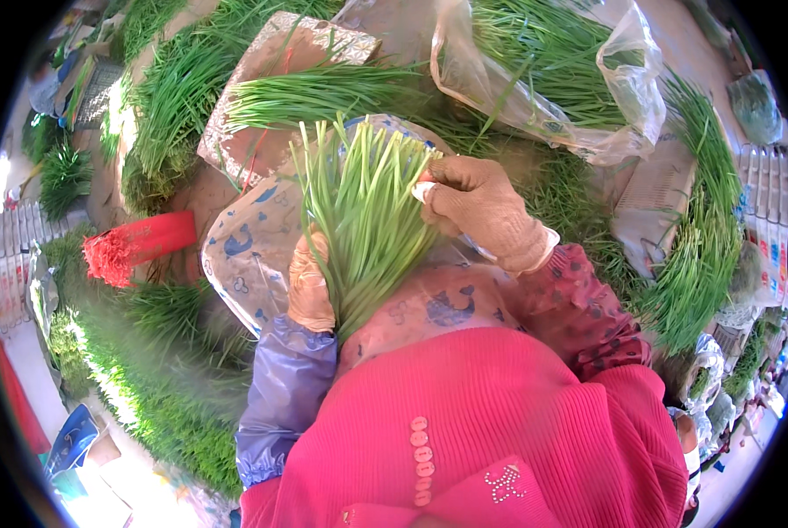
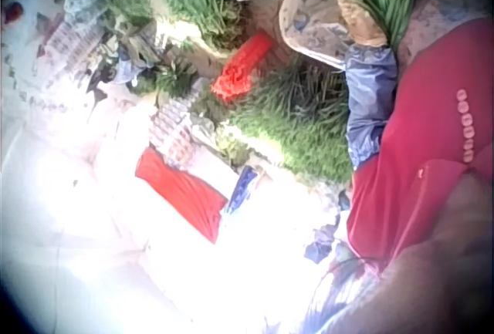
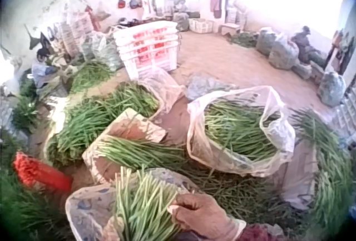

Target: The person sorts bunches of green chives by hand, aligning the roots and removing loose leaves before placing them into a plastic bag.

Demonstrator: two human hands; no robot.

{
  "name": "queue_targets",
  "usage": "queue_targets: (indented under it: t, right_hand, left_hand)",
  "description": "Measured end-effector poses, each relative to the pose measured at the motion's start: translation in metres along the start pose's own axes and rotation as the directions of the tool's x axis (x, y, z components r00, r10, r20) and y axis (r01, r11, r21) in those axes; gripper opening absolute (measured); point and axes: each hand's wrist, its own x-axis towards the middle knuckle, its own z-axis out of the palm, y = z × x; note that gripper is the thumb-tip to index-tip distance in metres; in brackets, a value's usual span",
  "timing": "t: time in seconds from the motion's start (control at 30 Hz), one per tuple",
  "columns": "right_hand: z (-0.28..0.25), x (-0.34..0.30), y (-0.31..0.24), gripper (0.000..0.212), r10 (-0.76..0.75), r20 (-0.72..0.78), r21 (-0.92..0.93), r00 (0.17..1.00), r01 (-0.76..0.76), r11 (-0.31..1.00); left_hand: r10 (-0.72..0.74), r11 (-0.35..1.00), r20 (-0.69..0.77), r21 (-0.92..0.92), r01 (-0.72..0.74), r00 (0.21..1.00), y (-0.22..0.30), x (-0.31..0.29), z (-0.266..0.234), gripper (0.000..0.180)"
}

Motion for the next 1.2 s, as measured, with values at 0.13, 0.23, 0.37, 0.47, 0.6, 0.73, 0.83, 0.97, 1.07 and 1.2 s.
queue_targets:
  t: [0.13,0.23,0.37,0.47,0.6,0.73,0.83,0.97,1.07,1.2]
  right_hand:
    - [-0.013,-0.006,-0.007,0.014,0.007,-0.089,0.07,0.996,-0.001,0.998]
    - [-0.038,-0.015,-0.02,0.019,-0.062,-0.296,-0.031,0.953,0.055,0.998]
    - [-0.115,-0.039,-0.008,0.022,-0.195,-0.691,-0.196,0.696,0.08,0.977]
    - [-0.192,-0.065,0.023,0.029,-0.307,-0.729,-0.564,0.612,-0.28,0.777]
    - [-0.163,-0.062,0.038,0.047,-0.377,-0.537,-0.825,0.754,-0.378,0.419]
    - [-0.082,-0.027,0.056,0.071,-0.26,-0.1,-0.732,0.96,0.106,0.673]
    - [-0.042,-0.002,0.05,0.099,-0.289,0.141,-0.809,0.947,0.278,0.518]
    - [-0.015,0.022,0.054,0.116,-0.355,0.231,-0.112,0.906,0.387,0.915]
    - [0.008,0.032,0.044,0.125,-0.39,0.239,0.455,0.889,0.252,0.854]
    - [0.021,0.029,0.023,0.132,-0.283,0.216,0.439,0.934,0.166,0.883]
  left_hand:
    - [-0.019,0.999,0.007,-0.045,0.019,1.0,-0.005,0.003,-0.013,0.035]
    - [-0.032,0.996,-0.021,-0.087,0.03,0.999,-0.009,0.001,-0.019,0.033]
    - [-0.011,0.995,-0.036,0.102,0.015,0.999,-0.012,0.003,-0.029,0.033]
    - [0.112,0.964,-0.048,0.248,-0.097,0.993,-0.022,0.003,-0.027,0.033]
    - [0.004,0.995,-0.058,0.101,0.002,0.998,-0.01,0.0,-0.017,0.033]
    - [0.043,0.993,-0.031,0.11,-0.039,0.999,-0.005,-0.004,-0.012,0.033]
    - [0.057,0.997,0.013,-0.049,-0.056,0.998,-0.003,-0.009,-0.012,0.033]
    - [0.089,0.99,0.038,-0.112,-0.085,0.995,0.004,-0.014,-0.005,0.035]
    - [0.091,0.995,0.014,-0.045,-0.091,0.996,0.004,-0.021,-0.01,0.041]
    - [-0.024,1.0,0.172,-0.006,0.025,0.985,0.015,-0.017,-0.024,0.053]
